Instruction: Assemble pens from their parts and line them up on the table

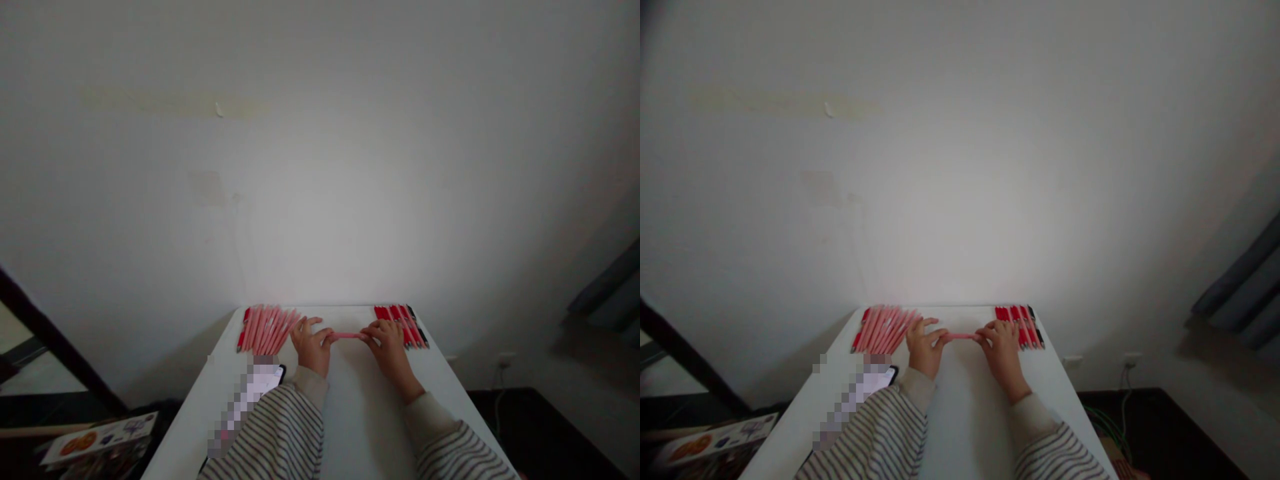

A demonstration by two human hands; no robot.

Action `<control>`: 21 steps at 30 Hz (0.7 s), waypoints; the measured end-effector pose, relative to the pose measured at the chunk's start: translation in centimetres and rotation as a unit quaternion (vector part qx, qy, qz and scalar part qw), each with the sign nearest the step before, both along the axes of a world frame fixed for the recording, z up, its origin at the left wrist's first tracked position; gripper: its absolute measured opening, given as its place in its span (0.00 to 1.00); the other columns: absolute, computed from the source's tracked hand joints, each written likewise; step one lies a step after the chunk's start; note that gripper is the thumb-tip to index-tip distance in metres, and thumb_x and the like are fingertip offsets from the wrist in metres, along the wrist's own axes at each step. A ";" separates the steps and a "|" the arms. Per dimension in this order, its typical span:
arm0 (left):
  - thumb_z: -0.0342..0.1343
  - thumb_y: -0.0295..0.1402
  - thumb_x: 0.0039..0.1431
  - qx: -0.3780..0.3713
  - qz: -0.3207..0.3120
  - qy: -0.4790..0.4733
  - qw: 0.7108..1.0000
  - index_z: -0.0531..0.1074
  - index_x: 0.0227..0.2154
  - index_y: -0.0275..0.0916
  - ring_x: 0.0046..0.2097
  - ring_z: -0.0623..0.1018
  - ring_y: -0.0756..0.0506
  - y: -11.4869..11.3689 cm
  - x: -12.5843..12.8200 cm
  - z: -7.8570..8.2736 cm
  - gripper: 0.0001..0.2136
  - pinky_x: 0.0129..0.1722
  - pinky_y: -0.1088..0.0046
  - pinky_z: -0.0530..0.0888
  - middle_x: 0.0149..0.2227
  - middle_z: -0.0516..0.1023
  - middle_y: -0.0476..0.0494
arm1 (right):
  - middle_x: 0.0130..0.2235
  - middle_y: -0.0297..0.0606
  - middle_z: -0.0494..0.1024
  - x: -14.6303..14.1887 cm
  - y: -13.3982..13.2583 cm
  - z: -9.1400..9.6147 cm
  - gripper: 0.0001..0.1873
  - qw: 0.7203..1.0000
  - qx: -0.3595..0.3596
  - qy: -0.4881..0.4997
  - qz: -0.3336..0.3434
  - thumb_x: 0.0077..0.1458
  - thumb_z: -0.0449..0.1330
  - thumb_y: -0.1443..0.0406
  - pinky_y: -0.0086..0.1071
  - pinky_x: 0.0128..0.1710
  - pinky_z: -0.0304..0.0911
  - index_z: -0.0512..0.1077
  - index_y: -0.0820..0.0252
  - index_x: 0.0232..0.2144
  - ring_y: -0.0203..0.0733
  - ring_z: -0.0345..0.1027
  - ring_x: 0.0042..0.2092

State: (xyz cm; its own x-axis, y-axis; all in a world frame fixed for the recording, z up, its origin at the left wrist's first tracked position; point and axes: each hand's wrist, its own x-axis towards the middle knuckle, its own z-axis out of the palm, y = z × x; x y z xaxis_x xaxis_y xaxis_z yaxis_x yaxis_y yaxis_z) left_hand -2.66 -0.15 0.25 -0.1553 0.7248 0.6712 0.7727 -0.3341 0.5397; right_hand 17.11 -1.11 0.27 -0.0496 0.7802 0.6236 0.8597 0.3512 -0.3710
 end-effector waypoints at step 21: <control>0.64 0.33 0.46 -0.006 -0.018 0.026 0.999 0.80 0.22 0.49 0.54 0.61 0.36 -1.1 0.3 1.5 0.03 0.55 0.48 0.62 0.44 0.76 0.46 | 0.37 0.35 0.77 -0.5 -0.2 0.7 0.10 0.999 -0.030 -0.005 0.021 0.60 0.55 0.60 0.46 0.53 0.49 0.76 0.50 0.32 0.45 0.63 0.44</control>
State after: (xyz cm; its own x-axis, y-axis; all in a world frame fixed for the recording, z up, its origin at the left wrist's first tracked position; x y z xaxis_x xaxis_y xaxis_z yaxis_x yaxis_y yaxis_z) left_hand -2.34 -1.28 1.75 -0.0935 0.7377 0.6687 0.7875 -0.3561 0.5030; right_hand 16.59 -1.36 0.93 -0.0896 0.8134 0.5747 0.8485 0.3645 -0.3836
